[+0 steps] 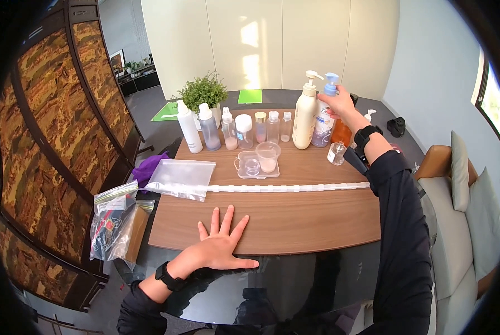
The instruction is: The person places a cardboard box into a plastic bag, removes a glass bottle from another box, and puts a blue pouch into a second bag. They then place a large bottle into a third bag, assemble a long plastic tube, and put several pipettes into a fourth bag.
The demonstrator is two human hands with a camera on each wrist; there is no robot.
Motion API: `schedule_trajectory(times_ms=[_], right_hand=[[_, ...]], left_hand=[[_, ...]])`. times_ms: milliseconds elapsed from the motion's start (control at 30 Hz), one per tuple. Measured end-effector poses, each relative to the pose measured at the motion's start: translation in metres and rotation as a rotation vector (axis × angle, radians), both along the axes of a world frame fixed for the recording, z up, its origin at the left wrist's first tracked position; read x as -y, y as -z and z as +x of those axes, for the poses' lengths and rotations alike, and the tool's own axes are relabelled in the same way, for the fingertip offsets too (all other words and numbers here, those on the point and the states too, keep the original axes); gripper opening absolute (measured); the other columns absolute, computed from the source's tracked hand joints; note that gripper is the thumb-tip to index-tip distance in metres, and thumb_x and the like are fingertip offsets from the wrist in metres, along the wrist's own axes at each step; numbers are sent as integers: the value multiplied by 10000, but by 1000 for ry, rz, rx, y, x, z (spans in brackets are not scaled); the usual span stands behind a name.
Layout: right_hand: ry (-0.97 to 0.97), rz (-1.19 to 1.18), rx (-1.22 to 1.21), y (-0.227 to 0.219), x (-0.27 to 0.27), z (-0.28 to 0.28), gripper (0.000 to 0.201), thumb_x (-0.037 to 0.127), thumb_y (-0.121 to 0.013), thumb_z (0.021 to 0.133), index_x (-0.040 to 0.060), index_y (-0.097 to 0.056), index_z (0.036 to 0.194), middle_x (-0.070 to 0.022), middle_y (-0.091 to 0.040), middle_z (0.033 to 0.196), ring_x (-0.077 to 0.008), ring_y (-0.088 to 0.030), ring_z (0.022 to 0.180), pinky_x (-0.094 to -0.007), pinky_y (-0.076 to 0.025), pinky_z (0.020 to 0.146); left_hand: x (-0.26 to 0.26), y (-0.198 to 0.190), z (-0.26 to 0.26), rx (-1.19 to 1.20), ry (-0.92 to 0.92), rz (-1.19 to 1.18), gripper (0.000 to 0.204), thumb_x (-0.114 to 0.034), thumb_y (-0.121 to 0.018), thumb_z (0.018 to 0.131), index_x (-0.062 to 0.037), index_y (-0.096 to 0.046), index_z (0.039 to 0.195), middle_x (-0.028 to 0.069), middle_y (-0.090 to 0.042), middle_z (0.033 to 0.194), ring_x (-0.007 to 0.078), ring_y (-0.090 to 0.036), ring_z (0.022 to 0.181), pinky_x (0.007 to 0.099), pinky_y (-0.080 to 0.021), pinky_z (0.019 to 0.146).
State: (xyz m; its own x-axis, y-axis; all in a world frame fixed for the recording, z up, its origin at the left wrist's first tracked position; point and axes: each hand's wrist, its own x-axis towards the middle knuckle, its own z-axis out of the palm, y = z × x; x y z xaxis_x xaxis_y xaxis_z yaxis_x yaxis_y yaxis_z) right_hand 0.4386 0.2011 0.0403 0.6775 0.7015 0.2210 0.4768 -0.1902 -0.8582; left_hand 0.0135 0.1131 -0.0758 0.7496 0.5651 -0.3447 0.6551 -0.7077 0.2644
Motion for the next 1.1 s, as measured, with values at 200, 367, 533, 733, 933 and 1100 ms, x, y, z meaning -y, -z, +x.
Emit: schedule_trajectory(times_ms=[200, 367, 533, 733, 933, 1100], right_hand=[[33, 104, 123, 6, 16, -7, 822, 372, -799, 752, 18, -394, 1374, -88, -648, 884, -104, -567, 541, -253, -489, 491], [30, 170, 174, -15, 50, -10, 800, 377, -804, 749, 4, -424, 1346, -107, -662, 873, -103, -567, 540, -254, -478, 482], [-40, 241, 148, -51, 102, -18, 816, 379, -802, 760, -20, -405, 1350, -97, -650, 846, -88, -544, 545, -243, -452, 476], [-118, 312, 140, -84, 179, -59, 795, 362, -790, 785, -30, -398, 1354, -116, -658, 921, -91, -556, 615, -234, -447, 520], [-457, 467, 48, -51, 235, -108, 670, 220, -769, 826, -46, -426, 1337, -133, -659, 1103, -178, -635, 1011, -306, -523, 858], [-539, 352, 329, -2, 250, -147, 648, 299, -820, 712, -10, -577, 1227, -121, -667, 1077, -193, -616, 1055, -357, -496, 879]], left_hand=[[-2, -2, 0, -29, 3, -25, 1260, -827, -608, 640, -152, -69, 1558, 260, 108, 1578, 515, 137, 1423, 733, -33, 1054], [0, -3, 1, -38, -7, -26, 1266, -817, -623, 634, -153, -69, 1559, 257, 110, 1579, 506, 139, 1427, 733, -28, 1055], [1, -2, 1, -34, -9, -5, 1269, -820, -626, 628, -157, -74, 1558, 256, 112, 1579, 505, 134, 1428, 735, -29, 1053], [0, 1, 1, -24, -13, 4, 1278, -856, -600, 609, -174, -84, 1558, 255, 102, 1580, 500, 127, 1431, 740, -27, 1049], [-4, -13, -1, 55, -66, -111, 1201, -881, -552, 623, -176, -222, 1537, 217, 23, 1598, 473, 110, 1444, 723, -25, 1067], [20, -82, 28, 630, 111, -349, 520, -284, -592, 958, -25, -450, 1387, 180, -569, 1304, 202, -564, 1189, 359, -448, 985]])
